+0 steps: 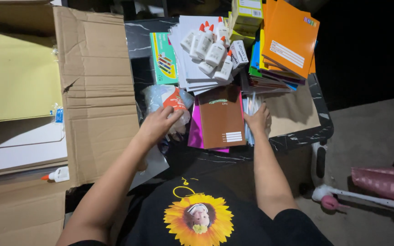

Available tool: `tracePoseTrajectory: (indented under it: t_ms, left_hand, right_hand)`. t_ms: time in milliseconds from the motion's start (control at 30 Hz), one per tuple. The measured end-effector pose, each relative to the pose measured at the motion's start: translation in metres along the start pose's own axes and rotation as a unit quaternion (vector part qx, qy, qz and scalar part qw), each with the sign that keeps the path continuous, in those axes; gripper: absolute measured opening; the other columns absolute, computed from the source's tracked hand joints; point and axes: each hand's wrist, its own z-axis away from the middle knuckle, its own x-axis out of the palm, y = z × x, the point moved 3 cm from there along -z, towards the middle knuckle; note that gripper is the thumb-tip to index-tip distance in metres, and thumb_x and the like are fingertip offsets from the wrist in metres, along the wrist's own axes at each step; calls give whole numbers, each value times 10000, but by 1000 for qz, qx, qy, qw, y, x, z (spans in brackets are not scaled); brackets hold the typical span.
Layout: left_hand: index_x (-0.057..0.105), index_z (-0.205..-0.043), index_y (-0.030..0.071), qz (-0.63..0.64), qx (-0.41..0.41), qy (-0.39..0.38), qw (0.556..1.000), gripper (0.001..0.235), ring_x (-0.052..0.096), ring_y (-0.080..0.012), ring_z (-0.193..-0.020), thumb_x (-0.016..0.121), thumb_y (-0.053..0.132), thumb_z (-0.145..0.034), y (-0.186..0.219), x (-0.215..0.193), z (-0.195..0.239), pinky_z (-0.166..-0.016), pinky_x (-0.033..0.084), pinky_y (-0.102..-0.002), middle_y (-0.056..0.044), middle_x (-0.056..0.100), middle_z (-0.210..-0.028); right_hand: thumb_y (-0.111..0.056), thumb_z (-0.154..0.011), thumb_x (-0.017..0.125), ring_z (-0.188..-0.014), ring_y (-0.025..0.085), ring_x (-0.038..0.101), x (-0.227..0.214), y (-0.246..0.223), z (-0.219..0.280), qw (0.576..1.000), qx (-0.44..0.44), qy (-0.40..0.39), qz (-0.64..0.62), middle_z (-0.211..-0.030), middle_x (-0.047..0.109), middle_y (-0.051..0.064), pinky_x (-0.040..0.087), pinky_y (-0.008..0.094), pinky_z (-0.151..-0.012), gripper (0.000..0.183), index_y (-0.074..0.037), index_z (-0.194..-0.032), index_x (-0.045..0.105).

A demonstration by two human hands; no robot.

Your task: The person sorts and organizes clear plastic straws on a table. They pick up bundles of straws, separate them, and place them into neat stacks. The person also moves other items like glue bottles and notebooks to clear space for the straws.

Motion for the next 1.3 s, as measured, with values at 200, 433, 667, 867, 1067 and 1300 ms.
tracePoseTrajectory:
  t_ms: [200,433,667,867,1067,1300]
  left_hand:
    - [598,-1282,138,-38,132,79,987,521,595,-313,-1095,650,221,-771,31,19,-46,-906,536,-506,-98,589,-1162]
    - [610,-1274,84,176,171,-20,969,405,570,-376,-1139,682,216,-898,138,111,-145,-944,517,-491,-157,579,-1233]
    - [495,-1366,15,430,-224,-130,865,540,501,-513,-1288,617,237,-889,203,251,-208,-1096,442,-500,-337,478,-1391]
    - [379,-1512,6,468,-451,-111,752,654,162,-557,-1486,400,479,-1061,229,278,-220,-1230,170,-561,-398,114,-1600]
    - [334,-1512,-73,499,-490,-94,708,747,203,-503,-1510,484,400,-954,244,301,-209,-1235,263,-509,-353,93,-1645]
    - [239,-1660,139,494,-512,-128,691,654,297,-559,-1420,312,366,-1051,251,299,-230,-1152,344,-546,-394,118,-1605]
  right_hand:
    - [-457,-700,891,-1455,444,296,22,18,-9,1000,10,16,17,-1591,335,198,294,667,-1122,1058,-127,-1543,344]
    - [-405,-673,917,-1405,430,393,35,38,-17,999,26,38,-5,-1517,428,194,347,606,-1123,1034,-139,-1519,385]
    - [-363,-767,902,-1235,475,558,89,121,-56,989,-46,117,-72,-1339,581,280,490,503,-1031,810,-31,-1400,522]
    - [-339,-661,936,-1100,407,633,86,129,-59,981,-72,71,-164,-1177,640,254,526,465,-951,689,-12,-1200,660]
    - [-211,-735,861,-880,280,724,73,112,-52,980,-64,39,-186,-997,715,134,589,389,-805,447,-94,-1152,749]
    - [-182,-804,839,-842,256,728,58,89,-43,970,-103,64,-210,-947,744,111,579,374,-772,307,-103,-1088,752]
